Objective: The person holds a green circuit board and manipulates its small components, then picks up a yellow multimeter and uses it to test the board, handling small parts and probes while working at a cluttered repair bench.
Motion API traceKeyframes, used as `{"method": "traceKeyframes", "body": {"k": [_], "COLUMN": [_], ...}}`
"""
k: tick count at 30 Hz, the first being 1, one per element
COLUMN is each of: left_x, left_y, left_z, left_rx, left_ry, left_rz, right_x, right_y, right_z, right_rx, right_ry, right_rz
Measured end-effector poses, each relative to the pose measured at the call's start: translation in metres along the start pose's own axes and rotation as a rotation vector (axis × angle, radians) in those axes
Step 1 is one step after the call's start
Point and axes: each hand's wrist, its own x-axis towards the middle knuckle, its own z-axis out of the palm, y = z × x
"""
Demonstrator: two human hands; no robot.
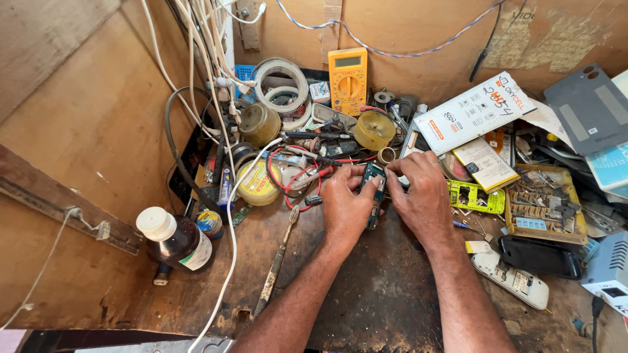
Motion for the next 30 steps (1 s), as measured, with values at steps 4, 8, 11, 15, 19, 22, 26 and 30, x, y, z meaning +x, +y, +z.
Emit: {"method": "traceKeyframes", "body": {"k": [4,8,11,15,19,22,26,30], "left_x": [0.002,0.003,0.003,0.003,0.002,0.003,0.003,0.003], "left_y": [-0.001,-0.003,-0.003,-0.002,0.0,0.0,-0.001,-0.004], "left_z": [0.0,0.001,-0.001,0.0,-0.001,0.0,-0.001,-0.001], "left_rx": [-0.031,-0.062,-0.074,-0.084,-0.08,-0.092,-0.098,-0.111], "left_ry": [0.006,-0.001,-0.001,-0.009,-0.008,-0.016,-0.025,-0.025], "left_rz": [-0.019,-0.052,-0.056,-0.043,-0.04,-0.048,-0.05,-0.036], "right_x": [-0.006,-0.008,-0.008,-0.005,-0.006,-0.005,-0.005,-0.006], "right_y": [0.004,0.012,0.016,0.02,0.021,0.022,0.023,0.025], "right_z": [0.002,0.009,0.016,0.018,0.019,0.019,0.019,0.019], "right_rx": [0.166,0.381,0.457,0.484,0.608,0.643,0.637,0.618], "right_ry": [0.054,0.113,0.069,-0.031,-0.015,-0.014,-0.031,-0.053], "right_rz": [0.151,0.448,0.538,0.711,0.69,0.689,0.7,0.687]}}
